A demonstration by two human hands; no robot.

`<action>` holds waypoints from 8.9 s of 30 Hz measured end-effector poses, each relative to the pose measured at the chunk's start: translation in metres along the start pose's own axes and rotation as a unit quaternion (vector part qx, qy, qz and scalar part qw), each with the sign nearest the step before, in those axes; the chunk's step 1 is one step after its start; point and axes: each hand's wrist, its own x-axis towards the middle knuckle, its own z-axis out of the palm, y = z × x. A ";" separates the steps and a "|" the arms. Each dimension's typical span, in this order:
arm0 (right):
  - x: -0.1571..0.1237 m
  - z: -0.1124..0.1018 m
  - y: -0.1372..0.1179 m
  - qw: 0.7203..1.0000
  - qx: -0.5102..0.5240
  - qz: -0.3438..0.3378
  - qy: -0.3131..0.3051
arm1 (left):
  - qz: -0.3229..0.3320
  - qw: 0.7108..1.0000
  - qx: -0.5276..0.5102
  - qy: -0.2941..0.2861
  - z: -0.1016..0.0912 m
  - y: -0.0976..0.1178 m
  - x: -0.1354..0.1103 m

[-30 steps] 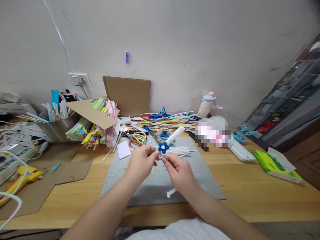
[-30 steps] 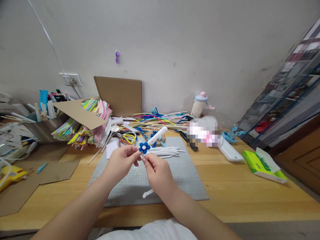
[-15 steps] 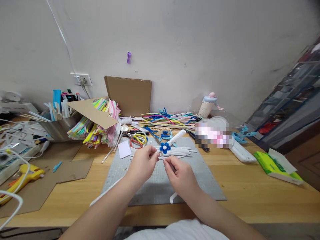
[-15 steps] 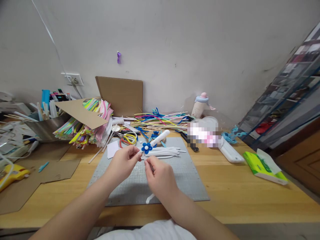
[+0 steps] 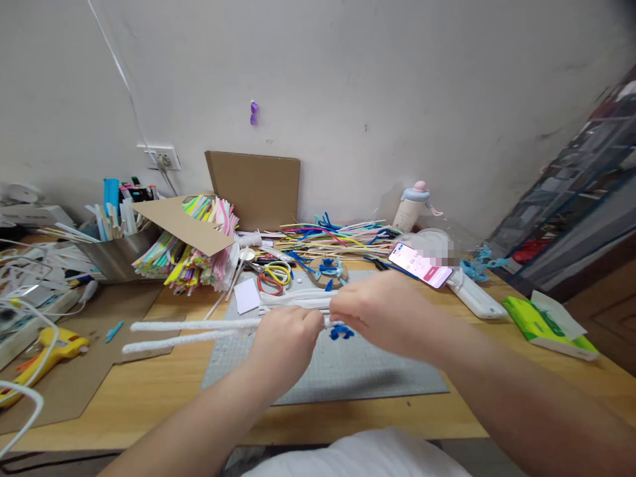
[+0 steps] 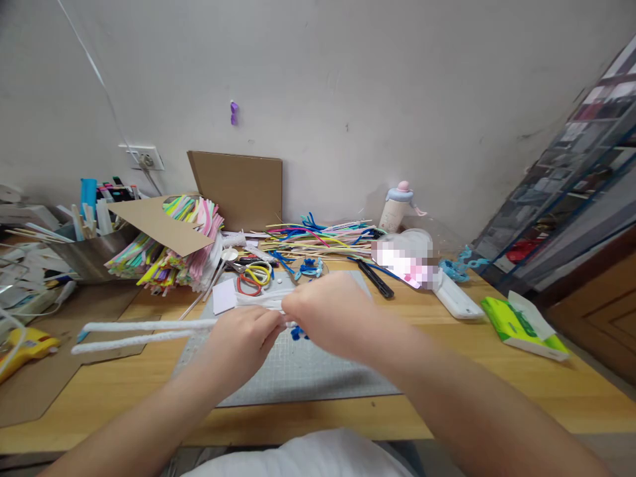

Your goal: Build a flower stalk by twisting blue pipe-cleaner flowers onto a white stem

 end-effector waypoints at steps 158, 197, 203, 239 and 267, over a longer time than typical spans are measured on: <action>0.048 0.170 0.022 0.505 0.765 0.366 0.160 | -0.410 0.512 -0.750 -0.085 0.085 -0.071 0.029; 0.046 0.171 0.021 0.547 0.782 0.275 0.113 | -0.373 0.532 -0.758 -0.058 0.086 -0.070 0.026; 0.045 0.165 0.029 0.633 0.724 0.265 0.070 | -0.432 0.461 -0.772 -0.074 0.082 -0.071 0.027; 0.044 0.173 0.032 0.600 0.730 0.323 0.048 | -0.378 0.584 -0.717 -0.033 0.085 -0.062 0.027; 0.042 0.170 0.019 0.494 0.811 0.312 0.040 | -0.381 0.559 -0.736 -0.012 0.088 -0.067 0.027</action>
